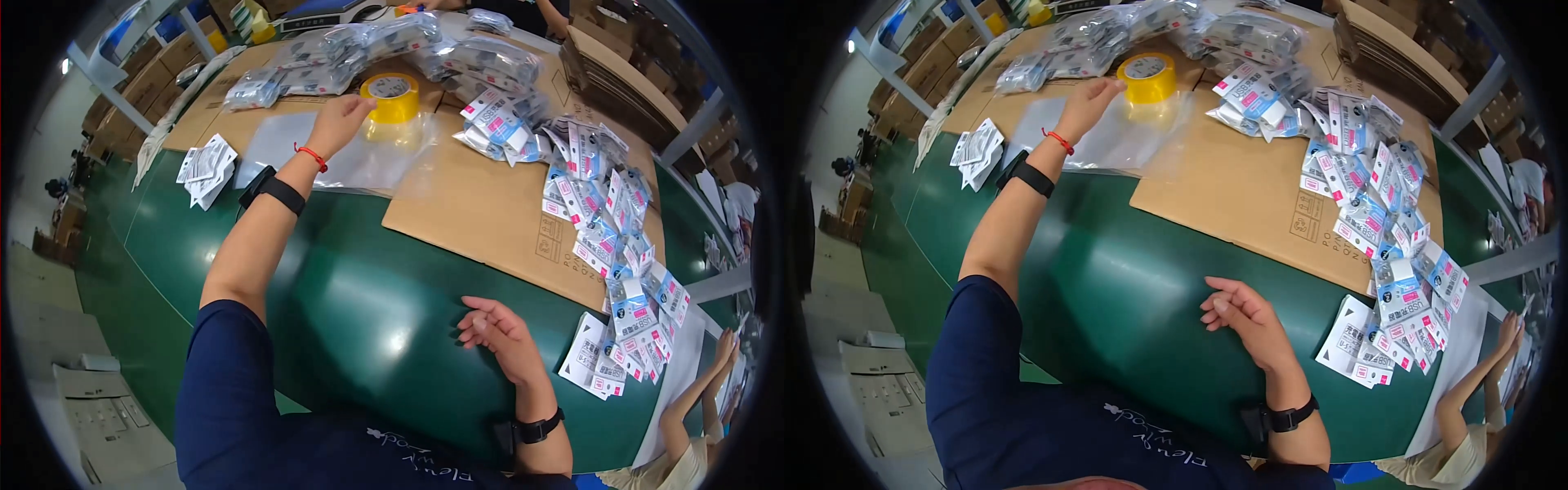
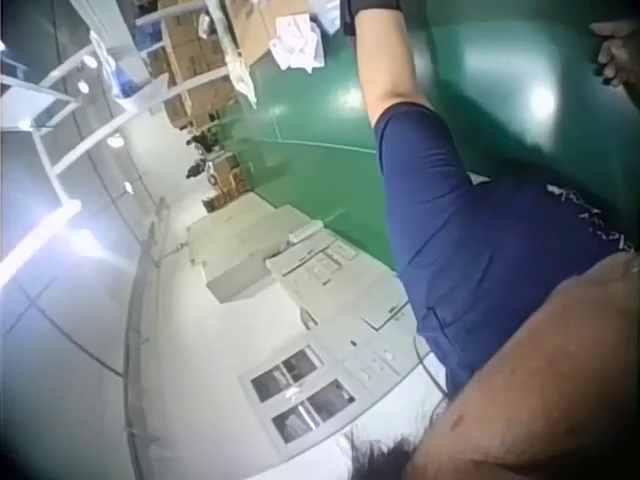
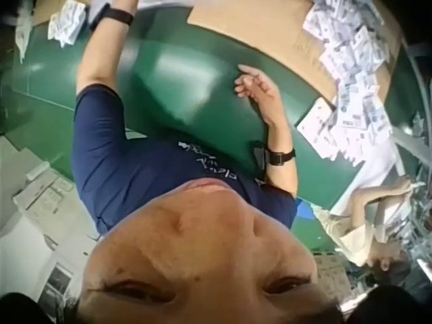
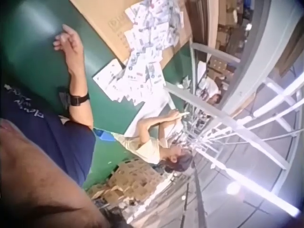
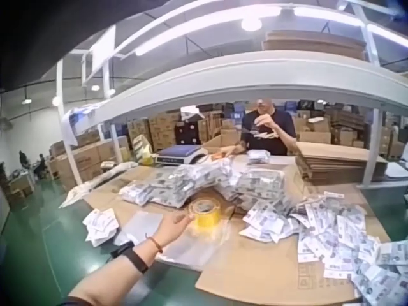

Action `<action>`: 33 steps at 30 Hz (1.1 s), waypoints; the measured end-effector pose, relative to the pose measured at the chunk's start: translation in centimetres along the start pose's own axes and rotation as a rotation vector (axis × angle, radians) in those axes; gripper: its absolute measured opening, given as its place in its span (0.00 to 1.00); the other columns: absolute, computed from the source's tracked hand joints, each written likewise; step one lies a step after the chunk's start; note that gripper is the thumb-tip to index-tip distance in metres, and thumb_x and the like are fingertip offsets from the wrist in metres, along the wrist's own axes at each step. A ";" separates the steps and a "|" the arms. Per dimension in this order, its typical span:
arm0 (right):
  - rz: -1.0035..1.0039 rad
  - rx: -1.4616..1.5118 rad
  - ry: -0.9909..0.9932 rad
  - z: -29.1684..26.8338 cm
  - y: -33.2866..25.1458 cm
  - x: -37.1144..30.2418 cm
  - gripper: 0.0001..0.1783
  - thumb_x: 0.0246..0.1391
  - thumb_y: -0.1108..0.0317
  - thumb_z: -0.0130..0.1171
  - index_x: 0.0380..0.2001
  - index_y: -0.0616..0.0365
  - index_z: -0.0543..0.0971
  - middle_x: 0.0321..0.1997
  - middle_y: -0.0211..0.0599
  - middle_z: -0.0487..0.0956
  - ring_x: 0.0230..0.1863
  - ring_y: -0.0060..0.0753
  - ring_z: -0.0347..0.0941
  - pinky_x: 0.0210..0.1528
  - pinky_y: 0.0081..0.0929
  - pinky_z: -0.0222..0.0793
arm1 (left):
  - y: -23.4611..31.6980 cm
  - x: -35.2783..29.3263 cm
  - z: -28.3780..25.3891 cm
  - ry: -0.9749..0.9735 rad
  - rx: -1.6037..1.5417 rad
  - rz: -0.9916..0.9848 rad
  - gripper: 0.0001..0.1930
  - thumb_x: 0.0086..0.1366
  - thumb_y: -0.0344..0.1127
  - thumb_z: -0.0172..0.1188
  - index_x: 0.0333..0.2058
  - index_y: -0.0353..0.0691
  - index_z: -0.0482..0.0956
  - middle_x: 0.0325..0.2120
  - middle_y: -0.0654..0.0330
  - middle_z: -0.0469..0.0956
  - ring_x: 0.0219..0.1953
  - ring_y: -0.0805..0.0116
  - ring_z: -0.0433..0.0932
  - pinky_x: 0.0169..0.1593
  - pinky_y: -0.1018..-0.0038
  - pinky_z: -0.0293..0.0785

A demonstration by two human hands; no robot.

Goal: The person packs chargers into a plastic bag, placing them in one by one before adding a label and setting the bag aside.

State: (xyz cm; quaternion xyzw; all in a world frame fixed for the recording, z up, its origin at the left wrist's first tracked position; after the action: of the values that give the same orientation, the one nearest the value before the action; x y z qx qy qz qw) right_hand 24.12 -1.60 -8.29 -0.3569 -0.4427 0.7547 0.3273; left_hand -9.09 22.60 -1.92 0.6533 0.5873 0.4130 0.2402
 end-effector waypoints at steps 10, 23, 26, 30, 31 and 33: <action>-0.013 -0.051 0.025 0.4 0.1 0.1 0.19 0.63 0.66 0.51 0.54 0.62 0.70 0.39 0.35 0.77 0.38 0.24 0.75 0.41 0.21 0.72 | -4.3 -3.0 1.4 0.075 0.343 0.255 0.15 0.61 0.43 0.57 0.39 0.39 0.81 0.35 0.50 0.81 0.38 0.50 0.79 0.44 0.62 0.74; -0.029 -0.031 -0.023 0.4 0.3 0.4 0.17 0.62 0.68 0.50 0.53 0.61 0.71 0.39 0.35 0.77 0.38 0.24 0.75 0.42 0.22 0.72 | -0.5 -1.1 -3.1 0.129 0.054 0.211 0.14 0.67 0.40 0.52 0.38 0.32 0.76 0.25 0.58 0.76 0.31 0.74 0.73 0.38 0.77 0.69; -0.012 -0.001 -0.011 0.1 0.4 0.4 0.17 0.62 0.69 0.50 0.53 0.62 0.71 0.39 0.35 0.77 0.37 0.23 0.74 0.40 0.20 0.72 | 1.9 -6.4 -1.0 0.030 0.002 0.276 0.14 0.68 0.39 0.52 0.37 0.32 0.76 0.25 0.61 0.75 0.30 0.78 0.70 0.36 0.79 0.68; -0.511 0.115 0.498 -3.6 -2.5 -0.8 0.18 0.61 0.71 0.50 0.54 0.64 0.69 0.42 0.35 0.77 0.39 0.21 0.73 0.39 0.17 0.69 | 7.3 -16.3 3.6 -0.139 0.122 0.281 0.13 0.65 0.39 0.55 0.38 0.34 0.78 0.31 0.53 0.80 0.34 0.61 0.79 0.39 0.72 0.73; -0.642 0.176 0.656 -4.6 -3.3 -1.6 0.19 0.61 0.71 0.50 0.54 0.64 0.68 0.43 0.36 0.76 0.39 0.20 0.72 0.40 0.16 0.68 | 8.1 -18.8 4.7 -0.177 0.090 0.286 0.12 0.64 0.38 0.56 0.38 0.35 0.78 0.34 0.52 0.80 0.37 0.57 0.79 0.42 0.71 0.73; -0.758 0.026 0.698 -3.9 -6.1 -3.7 0.20 0.60 0.71 0.51 0.55 0.64 0.68 0.45 0.35 0.76 0.43 0.21 0.71 0.45 0.18 0.67 | 8.6 -22.2 6.6 -0.226 0.043 0.293 0.12 0.63 0.38 0.57 0.39 0.36 0.78 0.37 0.50 0.80 0.41 0.54 0.79 0.45 0.69 0.73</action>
State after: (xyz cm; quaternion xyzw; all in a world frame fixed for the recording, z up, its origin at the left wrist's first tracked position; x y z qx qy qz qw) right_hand 30.43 -0.52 -3.28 -0.3979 -0.3958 0.4243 0.7106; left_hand 1.94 0.64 -4.33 0.7792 0.4637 0.3548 0.2277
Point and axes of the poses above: each hand's wrist, its own x-axis towards the middle knuckle, its own z-axis out of the palm, y = z × x, the point moved 4 cm from there along x, towards the middle knuckle
